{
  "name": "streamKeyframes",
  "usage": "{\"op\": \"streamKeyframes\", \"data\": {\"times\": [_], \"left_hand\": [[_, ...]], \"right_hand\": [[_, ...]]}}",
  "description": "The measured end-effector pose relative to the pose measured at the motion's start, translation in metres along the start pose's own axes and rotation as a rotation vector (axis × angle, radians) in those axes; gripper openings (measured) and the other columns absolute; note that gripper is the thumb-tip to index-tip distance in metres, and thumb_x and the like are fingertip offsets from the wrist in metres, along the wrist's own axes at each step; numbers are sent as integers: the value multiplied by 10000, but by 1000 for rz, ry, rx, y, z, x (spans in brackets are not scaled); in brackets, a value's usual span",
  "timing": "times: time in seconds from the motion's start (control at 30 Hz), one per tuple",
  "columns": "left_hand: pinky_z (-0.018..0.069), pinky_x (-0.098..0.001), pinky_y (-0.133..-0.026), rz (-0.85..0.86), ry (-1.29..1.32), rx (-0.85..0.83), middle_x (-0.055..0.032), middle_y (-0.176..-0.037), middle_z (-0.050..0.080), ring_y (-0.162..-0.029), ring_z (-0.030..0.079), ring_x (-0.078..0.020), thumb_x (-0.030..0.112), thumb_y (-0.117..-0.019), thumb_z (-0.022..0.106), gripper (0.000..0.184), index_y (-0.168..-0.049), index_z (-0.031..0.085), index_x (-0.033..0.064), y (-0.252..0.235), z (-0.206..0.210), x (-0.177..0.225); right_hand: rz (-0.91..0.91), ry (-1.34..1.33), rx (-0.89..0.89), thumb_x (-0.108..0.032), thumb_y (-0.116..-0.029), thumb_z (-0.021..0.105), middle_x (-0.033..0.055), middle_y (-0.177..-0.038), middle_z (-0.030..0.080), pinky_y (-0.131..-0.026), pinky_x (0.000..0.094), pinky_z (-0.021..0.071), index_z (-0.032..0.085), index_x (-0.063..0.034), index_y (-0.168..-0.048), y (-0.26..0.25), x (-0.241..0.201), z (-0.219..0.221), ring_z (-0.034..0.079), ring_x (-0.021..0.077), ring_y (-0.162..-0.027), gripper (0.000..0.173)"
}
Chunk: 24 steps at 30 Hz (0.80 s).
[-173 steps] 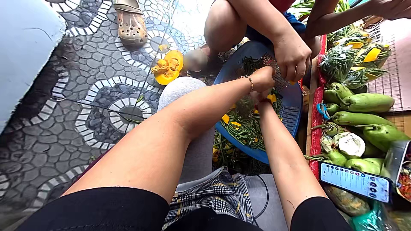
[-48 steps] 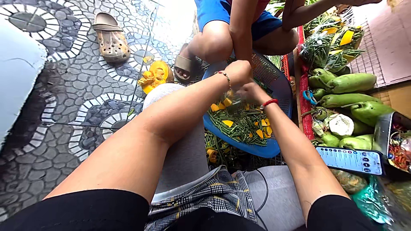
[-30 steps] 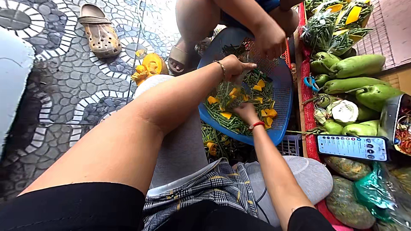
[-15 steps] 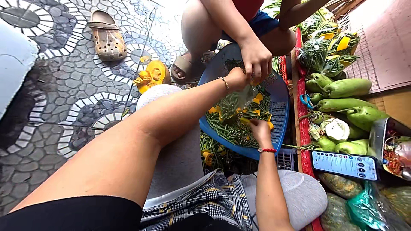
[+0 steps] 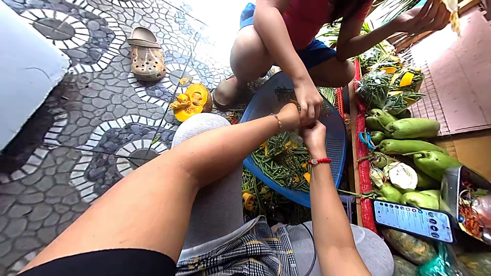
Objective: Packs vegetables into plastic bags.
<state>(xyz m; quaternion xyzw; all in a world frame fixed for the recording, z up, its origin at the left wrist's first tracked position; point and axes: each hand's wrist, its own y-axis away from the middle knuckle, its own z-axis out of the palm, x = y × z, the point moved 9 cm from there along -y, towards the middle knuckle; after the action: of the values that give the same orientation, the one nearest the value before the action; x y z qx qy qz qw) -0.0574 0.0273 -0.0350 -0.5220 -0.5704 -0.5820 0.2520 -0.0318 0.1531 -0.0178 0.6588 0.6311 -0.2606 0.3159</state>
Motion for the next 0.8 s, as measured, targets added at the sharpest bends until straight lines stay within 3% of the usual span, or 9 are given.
{"op": "streamKeyframes", "data": {"times": [0.13, 0.23, 0.43, 0.53, 0.63, 0.7, 0.8], "left_hand": [[555, -440, -776, 10, 22, 38, -166, -930, 656, -817, 654, -250, 69, -990, 594, 157, -1053, 645, -65, -4, -6, -3], [532, -466, -794, 56, 23, 55, -166, -941, 662, -849, 647, -261, 72, -983, 609, 148, -1054, 652, -51, -3, -10, 1], [520, -456, -755, 66, -44, -8, -159, -938, 645, -837, 631, -255, 87, -989, 605, 137, -1011, 651, -40, 1, -2, 4], [499, -423, -702, 65, -60, -36, -130, -885, 625, -769, 601, -223, 143, -1037, 560, 198, -988, 654, -23, 3, 1, 3], [479, -346, -629, 58, -55, -56, -87, -824, 613, -677, 566, -161, 149, -1044, 550, 193, -979, 653, -1, 3, 3, 1], [490, -331, -652, 35, -6, -82, -83, -847, 624, -698, 578, -149, 133, -1049, 546, 180, -1012, 651, -8, 3, 4, 1], [495, -284, -641, 4, 89, -89, -52, -831, 638, -679, 587, -112, 144, -1068, 530, 185, -1063, 643, -3, 2, 5, 2]], "right_hand": [[96, 39, -234, -130, -982, 664, 133, -1008, 708, -693, 426, 585, 639, -60, -1223, -9, 20, 20, 685, 217, -783, 252], [51, 162, -364, -56, -923, 697, 149, -944, 700, -650, 431, 564, 663, -9, -1139, -15, 15, 25, 656, 223, -723, 223], [63, 138, -581, -64, -934, 731, 99, -918, 702, -630, 314, 576, 631, 22, -1192, -21, 12, 59, 645, 130, -664, 291], [116, -62, -592, -26, -927, 710, 32, -821, 711, -558, 235, 572, 616, -25, -1139, -18, 19, 72, 657, 75, -598, 232], [167, -121, -567, 7, -939, 676, 49, -845, 699, -634, 265, 589, 610, 6, -1156, -16, 23, 81, 669, 100, -660, 227], [185, -147, -486, 1, -976, 621, 50, -847, 680, -645, 263, 583, 584, 7, -1153, -15, 23, 76, 657, 97, -665, 181], [214, -95, -358, -106, -1082, 484, 108, -1011, 650, -691, 322, 562, 543, 16, -1286, -17, 25, 59, 632, 134, -763, 244]]}}
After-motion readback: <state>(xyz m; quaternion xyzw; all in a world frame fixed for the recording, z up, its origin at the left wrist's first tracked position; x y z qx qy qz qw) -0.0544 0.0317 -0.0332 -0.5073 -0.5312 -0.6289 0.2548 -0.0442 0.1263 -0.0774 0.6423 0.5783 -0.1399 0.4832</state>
